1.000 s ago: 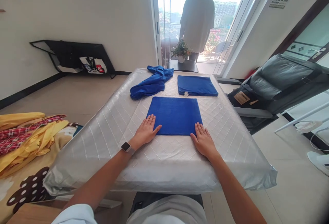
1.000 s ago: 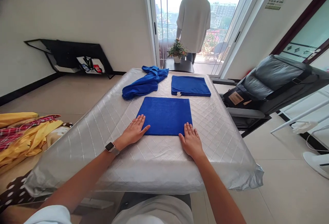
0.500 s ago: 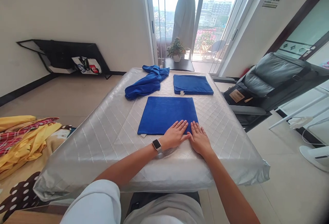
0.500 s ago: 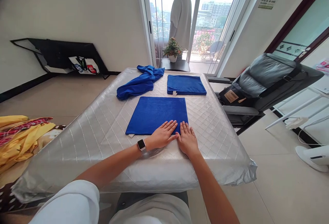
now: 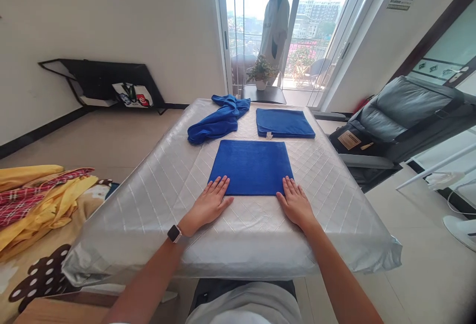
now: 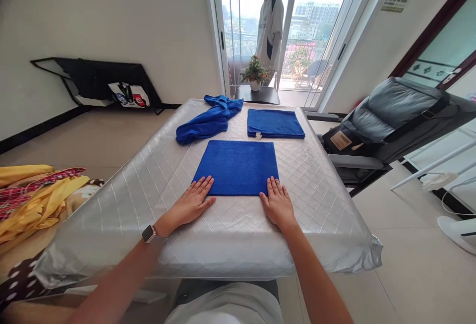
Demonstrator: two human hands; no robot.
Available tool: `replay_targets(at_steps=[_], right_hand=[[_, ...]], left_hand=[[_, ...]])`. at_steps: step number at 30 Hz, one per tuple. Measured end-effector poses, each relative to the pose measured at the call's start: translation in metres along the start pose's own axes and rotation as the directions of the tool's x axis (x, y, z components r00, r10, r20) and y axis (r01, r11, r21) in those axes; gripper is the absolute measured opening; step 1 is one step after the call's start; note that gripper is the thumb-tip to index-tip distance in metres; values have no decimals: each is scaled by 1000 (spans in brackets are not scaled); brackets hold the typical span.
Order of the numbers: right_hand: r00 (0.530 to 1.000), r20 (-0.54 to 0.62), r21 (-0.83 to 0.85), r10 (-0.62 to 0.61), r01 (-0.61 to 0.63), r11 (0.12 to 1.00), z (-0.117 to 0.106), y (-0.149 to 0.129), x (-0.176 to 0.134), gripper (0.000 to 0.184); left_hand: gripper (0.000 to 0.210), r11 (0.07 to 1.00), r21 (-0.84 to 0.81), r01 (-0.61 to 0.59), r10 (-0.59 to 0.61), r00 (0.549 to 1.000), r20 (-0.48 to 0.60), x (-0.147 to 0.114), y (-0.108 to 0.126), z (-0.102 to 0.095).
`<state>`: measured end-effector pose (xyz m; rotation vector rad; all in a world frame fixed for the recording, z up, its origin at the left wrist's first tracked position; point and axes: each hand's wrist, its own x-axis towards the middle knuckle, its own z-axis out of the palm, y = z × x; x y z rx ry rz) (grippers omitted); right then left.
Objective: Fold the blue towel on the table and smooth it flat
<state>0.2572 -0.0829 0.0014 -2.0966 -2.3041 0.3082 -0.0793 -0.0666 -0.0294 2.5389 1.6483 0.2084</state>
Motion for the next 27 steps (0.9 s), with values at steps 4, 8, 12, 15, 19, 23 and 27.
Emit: replay_targets(at_steps=[4, 8, 12, 15, 19, 23, 27], right_hand=[[1000, -7, -11, 4, -4, 1000, 1, 1, 2, 73], [1000, -13, -17, 1, -1, 1000, 1, 1, 1, 73], [1000, -5, -39, -8, 7, 999, -1, 2, 0, 73], [1000, 16, -63, -1, 2, 998, -7, 4, 4, 72], [1000, 0, -84, -15, 15, 996, -29, 3, 26, 70], [998, -46, -84, -33, 29, 996, -50, -4, 67, 70], [998, -56, -61, -9, 6, 998, -41, -8, 103, 70]], left_hand=[[65, 1000, 6, -11, 12, 990, -137, -8, 3, 2], [49, 997, -4, -78, 74, 964, -254, -10, 12, -9], [37, 990, -43, -133, 113, 943, -313, -12, 16, -21], [34, 986, -61, -155, 127, 935, -331, -11, 17, -25], [34, 985, -66, -156, 125, 931, -342, -10, 18, -26], [32, 985, -71, -158, 125, 932, -339, -10, 18, -27], [31, 984, -94, -149, 110, 936, -336, -11, 19, -28]])
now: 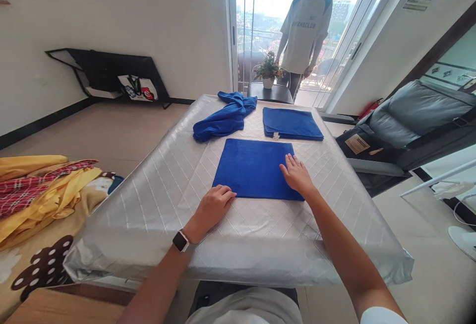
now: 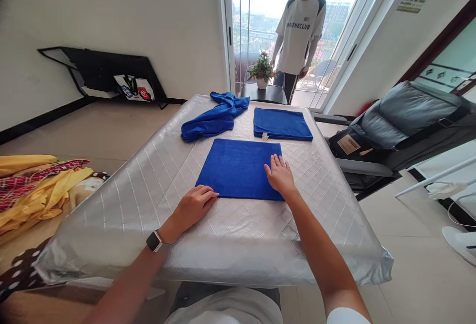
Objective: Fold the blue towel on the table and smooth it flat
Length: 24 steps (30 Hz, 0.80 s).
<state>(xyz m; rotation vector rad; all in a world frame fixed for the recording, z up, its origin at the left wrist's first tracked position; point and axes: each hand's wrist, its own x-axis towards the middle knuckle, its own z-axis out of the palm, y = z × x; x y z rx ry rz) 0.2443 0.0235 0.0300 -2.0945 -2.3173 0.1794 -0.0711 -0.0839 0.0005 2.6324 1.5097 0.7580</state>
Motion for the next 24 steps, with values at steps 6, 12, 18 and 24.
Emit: replay_targets(at_steps=[6, 12, 18, 24], right_hand=[[1000, 1, 25, 18, -18, 1000, 29, 5, 7, 71], [1000, 4, 54, 15, -15, 998, 28, 7, 5, 71], [1000, 2, 76, 22, -22, 997, 28, 5, 6, 71], [999, -14, 74, 34, -33, 997, 27, 4, 4, 70]], left_hand=[[26, 1000, 14, 5, -5, 1000, -3, 3, 3, 1], [21, 999, 30, 14, -15, 1000, 15, 5, 4, 1], [25, 996, -12, -87, 88, 995, 55, 18, 16, -5], [36, 953, -150, -262, 283, 948, 146, 94, 56, 28]])
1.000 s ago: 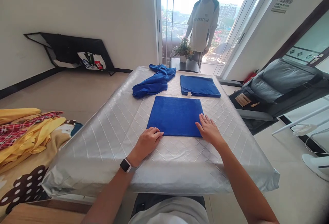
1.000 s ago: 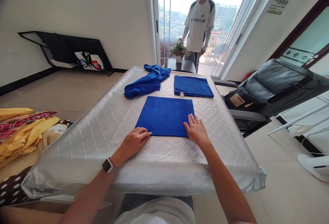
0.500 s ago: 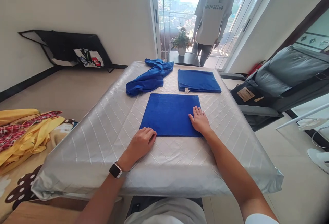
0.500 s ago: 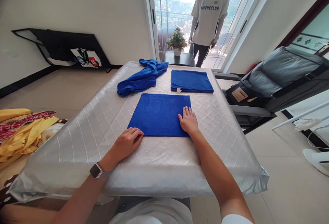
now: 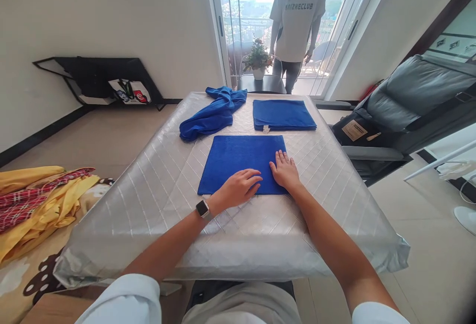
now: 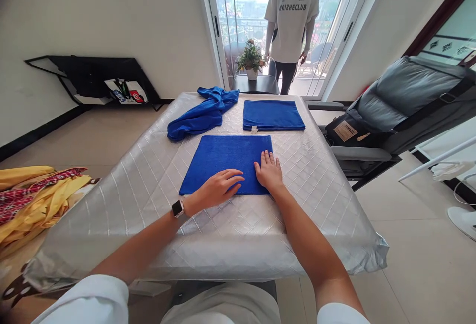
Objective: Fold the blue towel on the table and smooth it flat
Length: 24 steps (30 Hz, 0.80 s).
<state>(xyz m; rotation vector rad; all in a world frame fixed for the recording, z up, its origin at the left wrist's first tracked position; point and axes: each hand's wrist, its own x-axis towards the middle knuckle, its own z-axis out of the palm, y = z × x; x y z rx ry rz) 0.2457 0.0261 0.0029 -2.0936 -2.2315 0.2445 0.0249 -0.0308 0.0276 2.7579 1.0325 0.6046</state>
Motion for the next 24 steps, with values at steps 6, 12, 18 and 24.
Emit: replay_targets(at_steps=[6, 12, 18, 24], right_hand=[[999, 4, -47, -41, 41, 998, 0, 5, -3, 66], [1000, 10, -14, -7, 7, 1000, 1, 3, 0, 67], [1000, 15, 34, 19, -19, 999, -1, 0, 0, 68], [999, 25, 23, 29, -29, 999, 0, 1, 3, 69]], left_hand=[[66, 994, 59, 90, -95, 991, 93, 86, -3, 56], [75, 968, 108, 224, -235, 967, 100, 78, -21, 71], [81, 903, 174, 393, -414, 904, 108, 37, -66, 41], [88, 777, 236, 583, -610, 791, 54, -12, -113, 11]])
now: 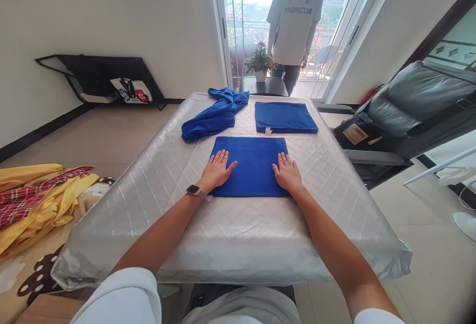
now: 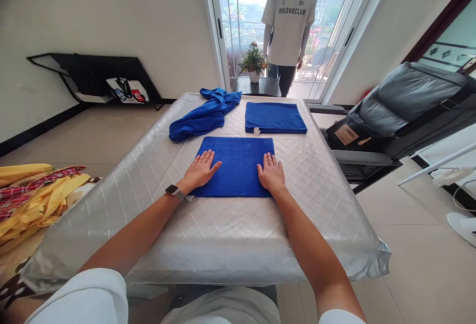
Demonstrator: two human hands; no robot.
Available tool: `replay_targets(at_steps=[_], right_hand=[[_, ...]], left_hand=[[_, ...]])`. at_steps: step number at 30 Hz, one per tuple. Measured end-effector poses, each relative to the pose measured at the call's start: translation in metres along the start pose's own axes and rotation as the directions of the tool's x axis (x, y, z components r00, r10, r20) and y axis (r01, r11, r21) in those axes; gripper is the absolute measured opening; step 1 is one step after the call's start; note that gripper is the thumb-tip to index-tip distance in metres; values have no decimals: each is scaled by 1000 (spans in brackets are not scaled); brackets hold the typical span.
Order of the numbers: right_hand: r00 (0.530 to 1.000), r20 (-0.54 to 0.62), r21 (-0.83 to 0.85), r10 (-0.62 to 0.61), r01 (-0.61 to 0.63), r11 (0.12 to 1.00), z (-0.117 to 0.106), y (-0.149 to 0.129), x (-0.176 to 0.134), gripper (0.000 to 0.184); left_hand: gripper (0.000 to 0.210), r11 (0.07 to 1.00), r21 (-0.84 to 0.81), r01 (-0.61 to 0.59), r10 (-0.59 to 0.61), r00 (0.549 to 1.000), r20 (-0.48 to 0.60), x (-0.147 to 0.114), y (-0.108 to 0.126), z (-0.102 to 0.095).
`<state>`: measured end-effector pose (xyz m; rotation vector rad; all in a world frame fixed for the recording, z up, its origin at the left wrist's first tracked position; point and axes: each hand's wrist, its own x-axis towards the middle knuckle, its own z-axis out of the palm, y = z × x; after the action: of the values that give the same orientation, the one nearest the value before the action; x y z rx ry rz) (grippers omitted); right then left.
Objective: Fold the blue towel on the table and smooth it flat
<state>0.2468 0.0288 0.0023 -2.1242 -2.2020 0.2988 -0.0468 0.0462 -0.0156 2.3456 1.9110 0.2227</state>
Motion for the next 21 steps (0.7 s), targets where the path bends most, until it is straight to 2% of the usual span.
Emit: replay_targets(at_steps=[2, 5, 10, 16, 21], right_hand=[[1000, -5, -8, 3, -3, 1000, 0, 1, 1, 69], [1000, -7, -30, 5, -5, 1000, 1, 1, 1, 69], [999, 29, -91, 24, -21, 996, -1, -2, 1, 69], [993, 119, -184, 2, 20, 983, -23, -4, 14, 68], [1000, 22, -154, -4, 7, 988, -25, -1, 41, 67]], left_hand=[[90, 998, -6, 58, -58, 998, -21, -4, -15, -1], [91, 995, -17, 100, -100, 995, -29, -6, -23, -1], [91, 994, 3, 111, -111, 994, -3, -5, -20, -2], [88, 991, 49, 123, -123, 992, -6, -5, -19, -3], [85, 993, 53, 108, -107, 994, -13, -5, -19, -3]])
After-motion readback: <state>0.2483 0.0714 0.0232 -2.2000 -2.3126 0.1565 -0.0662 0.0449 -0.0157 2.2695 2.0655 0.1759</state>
